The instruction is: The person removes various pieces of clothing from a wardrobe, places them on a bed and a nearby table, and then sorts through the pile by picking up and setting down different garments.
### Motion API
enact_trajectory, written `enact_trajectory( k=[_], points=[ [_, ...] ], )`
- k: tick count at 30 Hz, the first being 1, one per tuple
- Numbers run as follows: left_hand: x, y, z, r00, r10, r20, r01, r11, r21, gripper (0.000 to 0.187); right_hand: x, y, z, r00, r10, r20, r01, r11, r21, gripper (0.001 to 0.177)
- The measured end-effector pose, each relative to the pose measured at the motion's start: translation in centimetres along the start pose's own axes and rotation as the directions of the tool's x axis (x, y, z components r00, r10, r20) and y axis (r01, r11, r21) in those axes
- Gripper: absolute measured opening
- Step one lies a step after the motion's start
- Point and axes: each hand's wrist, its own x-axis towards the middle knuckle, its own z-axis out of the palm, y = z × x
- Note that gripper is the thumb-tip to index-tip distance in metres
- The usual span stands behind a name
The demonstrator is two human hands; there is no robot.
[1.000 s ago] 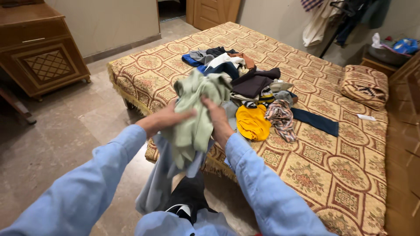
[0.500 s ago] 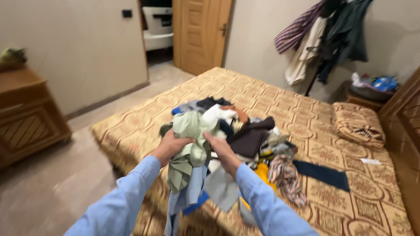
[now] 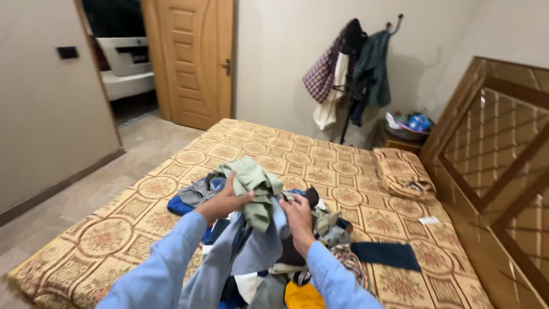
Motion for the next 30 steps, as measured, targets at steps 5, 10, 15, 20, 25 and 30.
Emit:
enact_trajectory(
  k=[5,10,15,20,25,30],
  points=[
    [1.4,-2.8,-0.4,0.944,0.294,0.147,-0.329,0.824,0.462,0.095,-2.7,1.6,-1.9,0.931,-0.245,0.272,0.331,0.882,-0.335,0.040],
    [-4.8,-2.5,0.2,0.945,0.227,0.235,-0.311,0.846,0.432,0.063,-8.7,-1.2,-1.4,0.898,-0.171,0.405,0.366,0.800,-0.475,0.038],
    [-12.7,-6.0,-2.1,0.949,0.090,0.302,-0.270,0.725,0.633,0.060,-15.0,0.1,-1.3,0.876,-0.132,0.464,0.403,0.731,-0.551,0.041],
    [-18.6,-9.1,-3.6,0.956,0.080,0.283,-0.261,0.676,0.689,0.056,-18.8,3.0,-1.2,0.827,0.013,0.562,0.410,0.669,-0.619,0.049],
    [-23.8,-8.8,-4.7,0.968,-0.062,0.243,-0.142,0.665,0.733,0.050,-21.8,4.1,-0.5,0.788,0.018,0.616,0.416,0.722,-0.553,0.045],
    [-24.2,-9.2,-6.9,0.968,-0.090,0.235,-0.095,0.733,0.674,0.048,-23.1,3.8,1.0,0.809,0.073,0.583,0.355,0.730,-0.584,0.045]
  ],
)
